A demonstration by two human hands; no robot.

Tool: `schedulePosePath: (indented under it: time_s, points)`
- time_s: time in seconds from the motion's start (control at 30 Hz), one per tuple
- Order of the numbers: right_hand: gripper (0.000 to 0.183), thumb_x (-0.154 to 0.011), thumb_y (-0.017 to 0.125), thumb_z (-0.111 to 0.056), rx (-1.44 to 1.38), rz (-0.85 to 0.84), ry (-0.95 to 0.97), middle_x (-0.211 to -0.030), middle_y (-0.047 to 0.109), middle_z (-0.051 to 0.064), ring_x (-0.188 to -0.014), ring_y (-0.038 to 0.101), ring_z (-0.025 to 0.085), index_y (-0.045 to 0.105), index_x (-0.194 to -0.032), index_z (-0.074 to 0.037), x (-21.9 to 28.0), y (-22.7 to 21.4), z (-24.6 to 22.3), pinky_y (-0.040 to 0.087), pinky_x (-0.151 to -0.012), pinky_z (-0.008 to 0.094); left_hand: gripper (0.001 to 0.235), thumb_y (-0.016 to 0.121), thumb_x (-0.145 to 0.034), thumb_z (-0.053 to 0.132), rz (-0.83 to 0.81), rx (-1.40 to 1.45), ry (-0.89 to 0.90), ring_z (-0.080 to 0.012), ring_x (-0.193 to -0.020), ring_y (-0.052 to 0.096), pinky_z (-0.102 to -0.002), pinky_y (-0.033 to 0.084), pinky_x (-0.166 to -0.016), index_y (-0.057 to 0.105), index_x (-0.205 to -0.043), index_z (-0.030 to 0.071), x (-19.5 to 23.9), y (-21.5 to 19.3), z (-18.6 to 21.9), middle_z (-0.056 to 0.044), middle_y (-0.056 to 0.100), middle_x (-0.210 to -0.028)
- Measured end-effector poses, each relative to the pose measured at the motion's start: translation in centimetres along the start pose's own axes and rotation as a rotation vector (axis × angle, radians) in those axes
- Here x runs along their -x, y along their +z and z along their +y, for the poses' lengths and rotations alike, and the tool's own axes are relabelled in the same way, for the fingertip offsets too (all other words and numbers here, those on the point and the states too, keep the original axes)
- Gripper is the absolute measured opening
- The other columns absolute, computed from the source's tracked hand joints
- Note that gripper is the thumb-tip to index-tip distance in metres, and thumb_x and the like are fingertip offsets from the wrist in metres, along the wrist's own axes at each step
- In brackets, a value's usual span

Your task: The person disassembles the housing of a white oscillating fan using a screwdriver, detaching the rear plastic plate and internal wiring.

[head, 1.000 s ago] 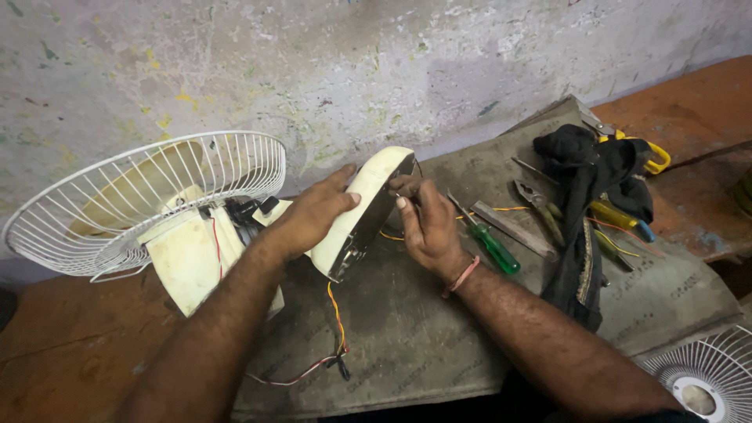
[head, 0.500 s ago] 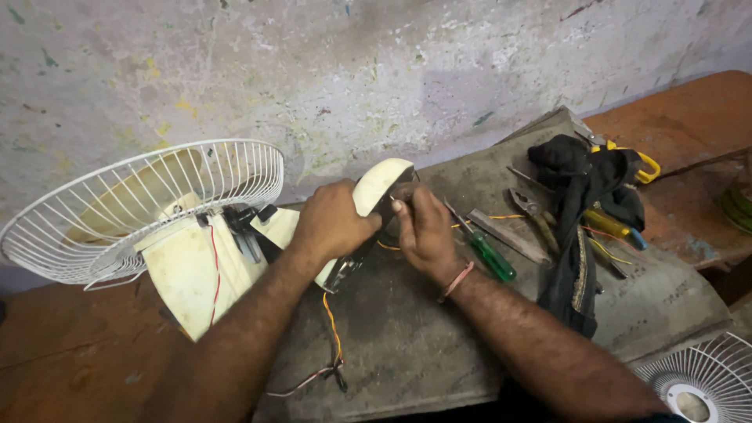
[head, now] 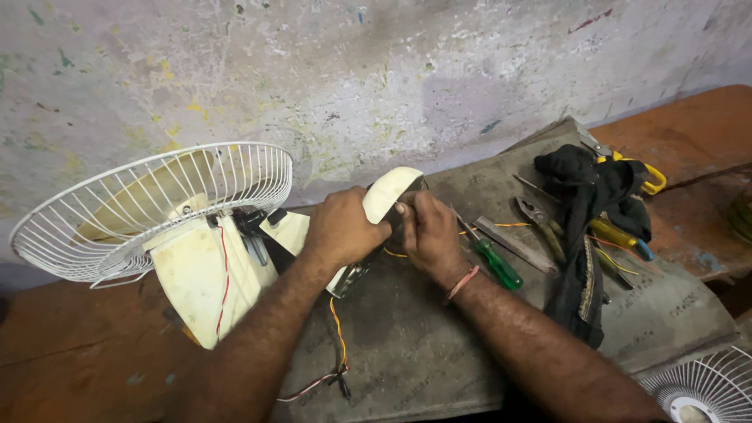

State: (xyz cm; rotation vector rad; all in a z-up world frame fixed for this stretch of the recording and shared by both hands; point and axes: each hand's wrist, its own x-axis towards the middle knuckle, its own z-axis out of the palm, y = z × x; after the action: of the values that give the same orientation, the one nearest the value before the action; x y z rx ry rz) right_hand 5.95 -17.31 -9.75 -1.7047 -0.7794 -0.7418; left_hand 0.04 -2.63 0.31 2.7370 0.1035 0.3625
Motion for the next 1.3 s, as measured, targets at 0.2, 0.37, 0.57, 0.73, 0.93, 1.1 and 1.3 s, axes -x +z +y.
schedulePosePath:
  time_s: [0.2, 0.37, 0.57, 0.73, 0.93, 1.1, 1.3]
  points:
    - [0.010, -0.096, 0.069, -0.004, -0.048, 0.052, 0.041, -0.082, 0.066, 0.019, -0.069, 0.066, 0.035, 0.059, -0.097, -0.001, -0.1, 0.3, -0.4, 0.051, -0.062, 0.042, 0.046, 0.079, -0.068, 0.031, -0.004, 0.001, 0.004, -0.0426, -0.098, 0.069, -0.052, 0.054, -0.087, 0.070, -0.100, 0.000, 0.0, 0.1, -0.1, -0.025, 0.073, -0.098]
    - [0.011, -0.096, 0.069, -0.001, -0.099, 0.061, 0.002, -0.083, 0.067, 0.017, -0.070, 0.068, 0.031, 0.058, -0.097, 0.000, -0.1, 0.3, -0.6, 0.052, -0.062, 0.040, 0.046, 0.080, -0.069, 0.032, -0.013, -0.004, -0.010, -0.0425, -0.098, 0.069, -0.052, 0.054, -0.087, 0.069, -0.099, -0.001, 0.1, 0.0, -0.1, -0.025, 0.072, -0.098]
    - [0.012, -0.097, 0.069, -0.004, -0.112, 0.056, 0.011, -0.081, 0.068, 0.017, -0.068, 0.068, 0.030, 0.058, -0.096, 0.000, 0.0, 0.3, -0.6, 0.052, -0.061, 0.040, 0.046, 0.080, -0.068, 0.032, -0.027, 0.009, -0.013, -0.0415, -0.098, 0.070, -0.051, 0.054, -0.088, 0.070, -0.100, -0.001, 0.3, -0.3, 0.0, -0.024, 0.073, -0.097]
    - [0.012, -0.099, 0.066, -0.010, 0.005, 0.038, 0.011, -0.077, 0.066, 0.020, -0.064, 0.066, 0.038, 0.060, -0.093, -0.002, 0.0, 0.3, -0.8, 0.050, -0.057, 0.045, 0.046, 0.080, -0.068, 0.030, -0.028, -0.001, -0.016, -0.0416, -0.098, 0.070, -0.050, 0.054, -0.088, 0.070, -0.100, -0.002, 0.2, -0.3, 0.1, -0.024, 0.073, -0.098]
    - [0.025, -0.103, 0.062, -0.016, 0.049, -0.028, 0.099, -0.073, 0.062, 0.022, -0.067, 0.063, 0.046, 0.052, -0.085, -0.002, -0.1, 0.4, -0.6, 0.046, -0.057, 0.051, 0.048, 0.080, -0.067, 0.031, -0.035, 0.011, -0.018, -0.0412, -0.097, 0.070, -0.050, 0.054, -0.088, 0.069, -0.101, -0.001, 0.3, -0.3, 0.1, -0.024, 0.073, -0.097]
    - [0.017, -0.102, 0.061, -0.016, -0.048, -0.049, 0.046, -0.079, 0.064, 0.022, -0.071, 0.065, 0.045, 0.056, -0.093, -0.002, -0.1, -0.2, -1.0, 0.049, -0.060, 0.050, 0.046, 0.080, -0.070, 0.032, -0.023, -0.014, -0.005, -0.0420, -0.096, 0.070, -0.051, 0.054, -0.088, 0.069, -0.100, -0.001, 0.4, -0.2, 0.1, -0.024, 0.074, -0.096]
    - [0.011, -0.096, 0.065, -0.013, 0.024, -0.029, 0.030, -0.083, 0.066, 0.021, -0.074, 0.067, 0.043, 0.059, -0.096, -0.005, -0.1, -0.1, -1.2, 0.051, -0.063, 0.048, 0.047, 0.081, -0.069, 0.034, -0.005, 0.002, 0.004, -0.0430, -0.097, 0.069, -0.052, 0.054, -0.087, 0.069, -0.099, -0.001, 0.3, 0.1, -0.3, -0.025, 0.073, -0.097]
